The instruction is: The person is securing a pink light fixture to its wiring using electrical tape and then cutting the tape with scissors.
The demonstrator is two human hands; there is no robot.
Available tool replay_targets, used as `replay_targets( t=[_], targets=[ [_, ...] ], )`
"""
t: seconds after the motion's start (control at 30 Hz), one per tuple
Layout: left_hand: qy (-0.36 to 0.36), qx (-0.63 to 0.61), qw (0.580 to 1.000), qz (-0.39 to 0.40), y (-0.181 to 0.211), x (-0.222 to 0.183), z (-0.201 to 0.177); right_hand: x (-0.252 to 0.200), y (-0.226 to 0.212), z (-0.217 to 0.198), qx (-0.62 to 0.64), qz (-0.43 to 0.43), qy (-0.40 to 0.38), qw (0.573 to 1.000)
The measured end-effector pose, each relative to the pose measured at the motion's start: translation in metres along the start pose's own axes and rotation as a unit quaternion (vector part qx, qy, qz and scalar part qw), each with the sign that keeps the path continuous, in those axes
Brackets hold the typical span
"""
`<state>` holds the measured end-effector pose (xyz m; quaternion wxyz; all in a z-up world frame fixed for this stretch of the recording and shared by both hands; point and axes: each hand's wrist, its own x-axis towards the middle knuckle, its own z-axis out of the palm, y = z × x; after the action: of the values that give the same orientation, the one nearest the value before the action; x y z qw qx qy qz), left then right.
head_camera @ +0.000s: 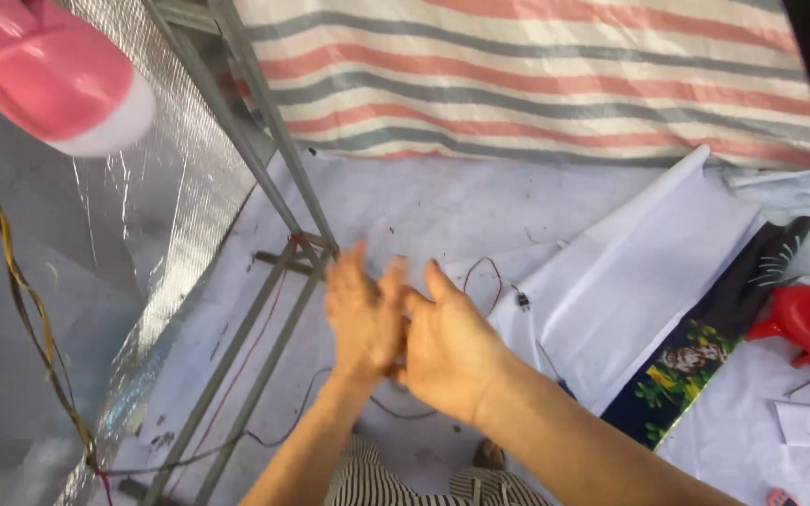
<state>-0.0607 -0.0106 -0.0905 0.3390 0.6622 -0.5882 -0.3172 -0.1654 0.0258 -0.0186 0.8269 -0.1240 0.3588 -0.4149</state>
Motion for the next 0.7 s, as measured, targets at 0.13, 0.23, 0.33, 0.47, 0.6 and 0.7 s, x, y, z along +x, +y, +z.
replay_targets(
  t=[0.13, 0.23, 0.33, 0.47, 0.6, 0.7],
  targets=[
    [-0.048, -0.505, 0.807, -0.302, -0.067, -0.020, 0.031, -0.022, 0.026, -0.014, -0.361, -0.275, 0.018, 0.891],
    [-0.205, -0.560, 0.775, -0.211, 0.023, -0.076, 0.031, -0.031, 0.035, -0.026, -0.492, -0.454, -0.029, 0.742],
    [-0.197, -0.540, 0.777, -0.258, 0.051, -0.075, 0.011, -0.010, 0.031, -0.047, -0.564, -0.529, -0.014, 0.634],
    [-0.200, -0.512, 0.766, -0.334, 0.065, -0.052, -0.003, 0.031, 0.028, -0.104, -0.617, -0.545, -0.020, 0.567],
    [-0.201, -0.464, 0.760, -0.408, 0.045, -0.036, 0.005, 0.064, 0.029, -0.222, -0.845, -0.288, 0.173, 0.417],
    [-0.200, -0.348, 0.826, -0.395, 0.042, -0.032, 0.005, 0.070, 0.038, -0.328, -0.817, 0.044, 0.249, 0.518]
  ],
)
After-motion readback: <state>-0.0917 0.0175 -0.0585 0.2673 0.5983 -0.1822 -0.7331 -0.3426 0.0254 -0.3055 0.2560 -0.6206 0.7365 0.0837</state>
